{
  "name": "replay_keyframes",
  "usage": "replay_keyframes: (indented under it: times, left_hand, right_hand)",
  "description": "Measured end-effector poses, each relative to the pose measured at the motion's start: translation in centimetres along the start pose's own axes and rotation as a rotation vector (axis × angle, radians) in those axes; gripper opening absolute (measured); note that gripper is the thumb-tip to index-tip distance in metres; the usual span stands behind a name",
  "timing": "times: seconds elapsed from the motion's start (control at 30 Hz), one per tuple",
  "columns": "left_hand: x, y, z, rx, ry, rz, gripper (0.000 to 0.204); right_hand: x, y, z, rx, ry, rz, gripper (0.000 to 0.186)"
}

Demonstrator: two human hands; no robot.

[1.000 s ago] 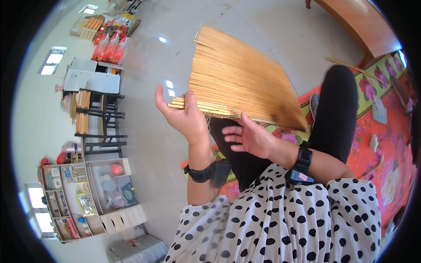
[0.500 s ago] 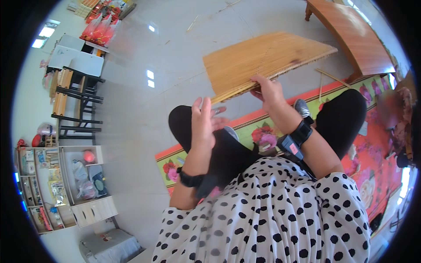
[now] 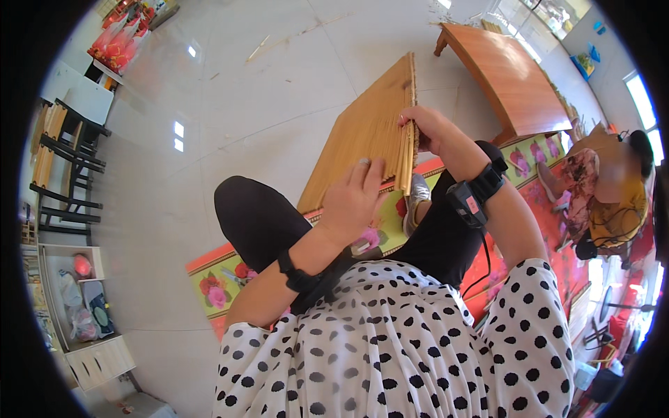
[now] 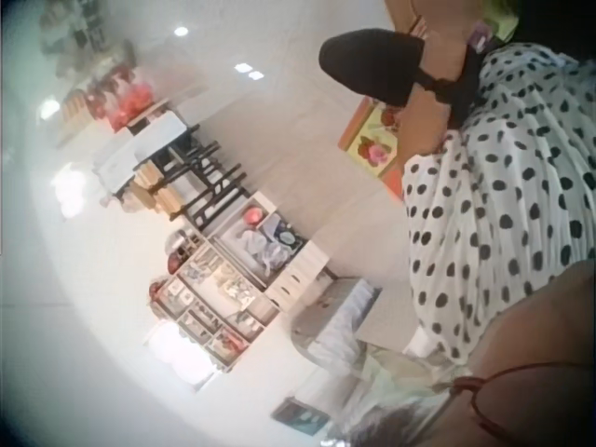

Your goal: The person sits on a floral mat and weaves thin bamboo strips into a fan-shaped piece using a needle and thread. They repeatedly pass the needle through the bamboo strips to secure them together.

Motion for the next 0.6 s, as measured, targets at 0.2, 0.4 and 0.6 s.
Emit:
replay_keyframes:
  times: [0.2, 0.4, 0.6]
  left_hand:
    - [-0.2, -3.2, 0.5, -0.284, -0.024, 0.019, 0.050]
    - [-1.0, -4.8, 0.8, -0.293, 0.036, -0.020, 0.049]
    - [-2.8, -5.6, 1.1, -0.308, 0.022, -0.015, 0.050]
  right_hand:
    - [1.4, 1.2, 0.0, 0.011, 0.147, -0.217, 0.036]
    - [1.4, 3.3, -4.3, -0.181, 0.604, -0.886, 0.051]
    - [-0.6, 0.7, -10.9, -0.069, 0.288, -0.260, 0.053]
Point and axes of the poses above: each hand's wrist, its own z-axis towards the middle knuckle, its own y-axis out of the back of the hand, x = y × z, the point moved 1 cm from there along z, towards the middle knuckle, and after that the axes turned 13 degrees about y, right-handed, at the moved point
